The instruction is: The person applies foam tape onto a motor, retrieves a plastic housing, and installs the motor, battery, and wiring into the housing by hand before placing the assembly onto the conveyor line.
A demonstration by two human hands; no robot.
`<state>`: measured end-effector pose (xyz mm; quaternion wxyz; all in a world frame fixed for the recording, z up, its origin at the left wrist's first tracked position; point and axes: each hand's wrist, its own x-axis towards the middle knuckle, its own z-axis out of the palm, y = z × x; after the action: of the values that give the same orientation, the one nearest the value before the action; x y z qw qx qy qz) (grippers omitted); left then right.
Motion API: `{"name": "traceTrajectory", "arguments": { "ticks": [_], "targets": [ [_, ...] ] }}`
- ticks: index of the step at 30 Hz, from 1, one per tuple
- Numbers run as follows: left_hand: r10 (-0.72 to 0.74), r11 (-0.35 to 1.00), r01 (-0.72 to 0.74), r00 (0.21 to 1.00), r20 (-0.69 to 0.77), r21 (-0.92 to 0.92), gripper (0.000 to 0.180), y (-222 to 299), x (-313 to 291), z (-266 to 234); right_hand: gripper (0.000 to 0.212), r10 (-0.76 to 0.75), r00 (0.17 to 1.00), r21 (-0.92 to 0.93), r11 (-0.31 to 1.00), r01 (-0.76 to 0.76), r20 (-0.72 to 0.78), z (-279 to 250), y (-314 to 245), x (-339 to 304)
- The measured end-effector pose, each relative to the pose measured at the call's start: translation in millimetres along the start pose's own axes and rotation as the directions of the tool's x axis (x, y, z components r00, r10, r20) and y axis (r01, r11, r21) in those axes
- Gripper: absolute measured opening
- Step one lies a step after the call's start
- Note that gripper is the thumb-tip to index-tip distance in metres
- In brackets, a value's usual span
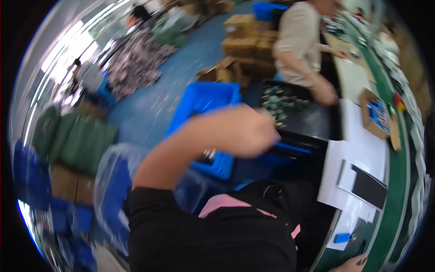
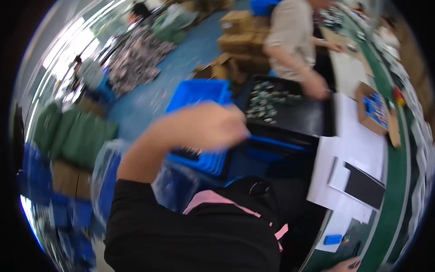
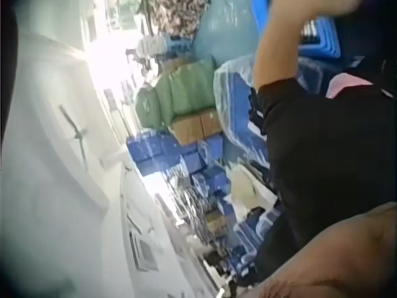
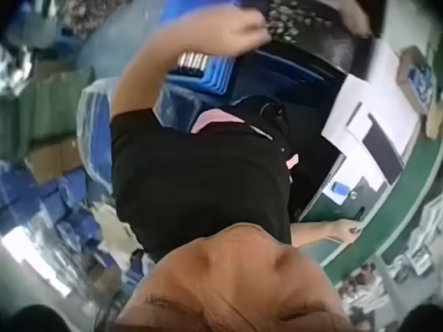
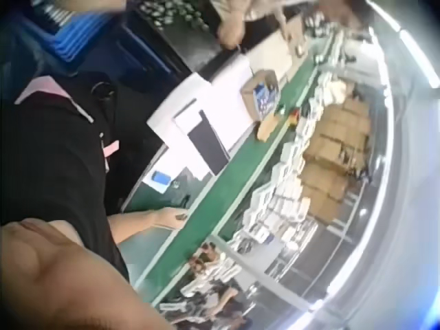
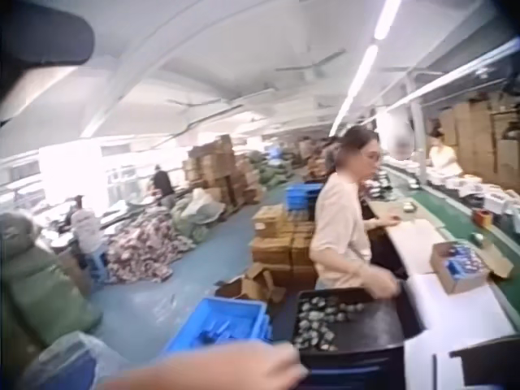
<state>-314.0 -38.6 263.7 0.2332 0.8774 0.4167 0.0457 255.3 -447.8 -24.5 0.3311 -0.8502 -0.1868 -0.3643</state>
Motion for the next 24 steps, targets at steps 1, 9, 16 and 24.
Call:
{"name": "traceTrajectory", "arguments": {
  "ticks": [1, 9, 16, 24],
  "targets": [
    [-0.142, 0.988, 0.152, 0.969, -0.201, 0.036, 0.030, -41.5, -40.6, -15.9, 0.049, -0.036, 0.998, 0.027, 0.999, 0.035, 0.043, -2.8, -14.5, 0.4],
    [-0.953, -0.287, 0.957, -0.289, -0.085, -0.037, 0.043, -272.4, -558.8, 121.2, 0.049, -0.344, 0.884, -0.115, 0.939, 0.324, -0.317, -10.7, -106.7, 3.1],
    [-0.888, -0.177, 0.925, -0.297, -0.350, -0.336, 0.048, -176.3, -526.5, 301.3, 0.063, -0.339, 0.873, -0.138, 0.941, 0.310, -0.350, -2.8, -69.3, 6.2],
    [-0.883, 0.468, 0.879, 0.462, 0.085, 0.087, 0.050, -242.4, -416.2, 284.2, 0.072, -0.109, 0.971, -0.013, 0.994, 0.108, -0.213, -4.4, -53.9, 11.7]
  ]
}}
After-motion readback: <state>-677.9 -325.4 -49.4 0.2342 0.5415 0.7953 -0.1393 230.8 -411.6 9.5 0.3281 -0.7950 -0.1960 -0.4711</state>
